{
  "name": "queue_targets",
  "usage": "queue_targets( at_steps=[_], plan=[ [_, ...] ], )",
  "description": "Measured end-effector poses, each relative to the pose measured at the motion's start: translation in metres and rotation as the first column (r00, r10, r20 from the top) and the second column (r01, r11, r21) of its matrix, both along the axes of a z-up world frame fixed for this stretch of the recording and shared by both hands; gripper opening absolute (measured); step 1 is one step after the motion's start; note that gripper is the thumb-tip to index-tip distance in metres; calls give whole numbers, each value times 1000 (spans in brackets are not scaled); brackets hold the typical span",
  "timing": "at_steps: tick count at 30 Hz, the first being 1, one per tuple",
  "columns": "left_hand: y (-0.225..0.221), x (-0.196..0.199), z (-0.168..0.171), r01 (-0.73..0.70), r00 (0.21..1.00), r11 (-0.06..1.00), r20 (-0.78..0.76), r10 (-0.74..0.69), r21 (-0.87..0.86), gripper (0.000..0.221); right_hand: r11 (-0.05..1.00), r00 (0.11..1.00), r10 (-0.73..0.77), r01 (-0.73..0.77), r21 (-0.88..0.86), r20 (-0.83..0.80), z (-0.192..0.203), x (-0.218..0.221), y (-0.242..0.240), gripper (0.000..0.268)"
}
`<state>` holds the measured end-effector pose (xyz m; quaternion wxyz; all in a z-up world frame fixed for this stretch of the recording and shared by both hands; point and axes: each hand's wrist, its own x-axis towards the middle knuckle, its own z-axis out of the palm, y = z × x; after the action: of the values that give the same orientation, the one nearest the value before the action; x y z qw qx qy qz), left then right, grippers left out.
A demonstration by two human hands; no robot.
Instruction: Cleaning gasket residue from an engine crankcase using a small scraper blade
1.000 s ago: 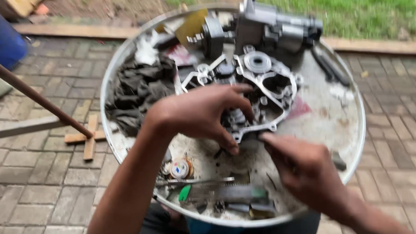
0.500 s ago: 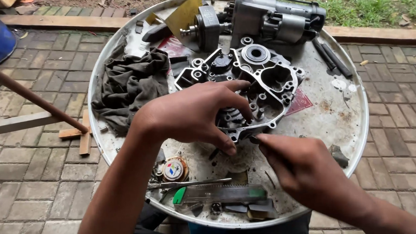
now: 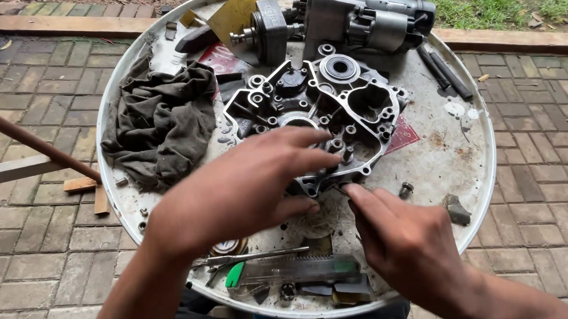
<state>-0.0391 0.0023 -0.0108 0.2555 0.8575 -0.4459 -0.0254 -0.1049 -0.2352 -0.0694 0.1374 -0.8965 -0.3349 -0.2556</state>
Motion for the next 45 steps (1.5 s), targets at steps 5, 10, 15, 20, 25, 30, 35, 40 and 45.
queue_targets(
  at_steps=[5,10,15,20,25,30,35,40,45],
  plan=[
    [-10,-33,-22,-123,962,991,237,133,-57,48,962,966,-128,177,-210,226,2,-10,13,29],
    [-15,-49,-37,-180,871,962,421,253,-206,38,905,930,-152,267,-332,334,2,-13,17,24],
    [-15,-48,-41,-189,867,959,424,264,-211,42,976,908,65,29,217,-414,19,15,-7,20],
    [-13,-47,-41,-162,877,948,400,266,-274,38,963,970,107,-46,267,-219,12,10,-12,25],
    [-16,-50,-40,-177,891,940,359,279,-290,39,994,995,97,-98,38,11,7,7,-2,23],
    [-16,-53,-41,-181,892,932,346,290,-315,38,996,996,16,-9,-86,86,2,0,1,22],
    [-17,-56,-38,-169,896,917,331,296,-362,37,952,953,234,-185,243,-191,5,18,-11,20],
    [-15,-53,-38,-162,904,915,316,288,-370,35,929,944,296,-249,275,-145,-6,26,-18,23],
    [-15,-52,-40,-175,901,920,319,293,-352,37,960,968,239,-225,166,-72,-5,20,-13,23]
  ],
)
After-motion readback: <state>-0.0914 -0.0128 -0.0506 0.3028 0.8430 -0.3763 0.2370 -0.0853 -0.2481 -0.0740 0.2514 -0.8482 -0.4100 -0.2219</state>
